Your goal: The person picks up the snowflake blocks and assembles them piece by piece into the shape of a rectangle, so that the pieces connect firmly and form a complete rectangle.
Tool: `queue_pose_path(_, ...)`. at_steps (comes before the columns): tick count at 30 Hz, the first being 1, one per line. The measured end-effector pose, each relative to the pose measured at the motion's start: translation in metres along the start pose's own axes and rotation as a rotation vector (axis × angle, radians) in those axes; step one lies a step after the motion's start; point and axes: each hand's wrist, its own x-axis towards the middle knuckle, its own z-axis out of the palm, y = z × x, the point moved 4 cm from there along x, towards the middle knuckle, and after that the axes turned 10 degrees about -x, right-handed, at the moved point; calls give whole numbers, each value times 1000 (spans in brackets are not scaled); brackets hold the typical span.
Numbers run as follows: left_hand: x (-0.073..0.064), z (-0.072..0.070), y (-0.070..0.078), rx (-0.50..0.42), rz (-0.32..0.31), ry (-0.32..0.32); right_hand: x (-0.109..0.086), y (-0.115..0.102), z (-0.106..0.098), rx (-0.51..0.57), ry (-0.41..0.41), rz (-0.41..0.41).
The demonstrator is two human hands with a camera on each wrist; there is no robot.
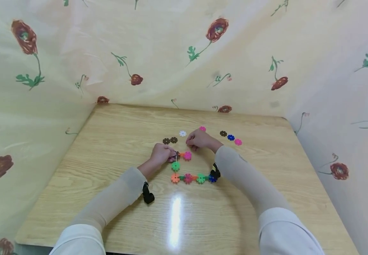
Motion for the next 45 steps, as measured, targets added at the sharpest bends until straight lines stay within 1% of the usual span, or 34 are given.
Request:
queue_pose_path(5, -1, 2, 1, 20, 2, -2, 14, -6, -6, -179, 93, -5)
queue_pose_path(7, -2, 4, 2, 21, 1, -1, 19, -9, -7, -262, 129, -11)
queue_pose_path(9, -4, 7, 2, 22, 0, 0, 21, -11, -7, -320, 160, -7)
queue_pose_path(15, -3, 18, -4, 28, 21, -27, 25, -7, -5, -390, 201, 43)
queue_pose_path(18, -1, 20, -6, 31, 36, -31, 27, -7, -4, -432, 205, 38)
queue_pose_path(20, 0, 19, -7, 34, 39, -22, 28, -7, -4, -443, 192, 37)
queue_pose_path(22, 1, 18, -7, 33, 39, -11, 29, -7, -4, -430, 170, 44)
queue_pose_path(25, 2, 16, -6, 26, 36, -2, 27, -4, -6, -383, 156, 52)
queue_pose_path(28, 2, 14, -5, 20, 28, -3, 20, 0, -8, -327, 155, 25)
queue_pose_path(33, 4, 10, -5, 22, 20, -4, -4, 12, -3, -231, 170, -19)
queue_pose_path(37, 4, 4, -4, 30, 33, 22, -25, 22, 3, -162, 205, -30)
queue_pose_path(40, 3, 0, -3, 34, 36, 49, -36, 28, 9, -123, 226, -43)
queue_pose_path(45, 1, 1, -2, 33, 32, 56, -50, 31, 16, -70, 252, -62)
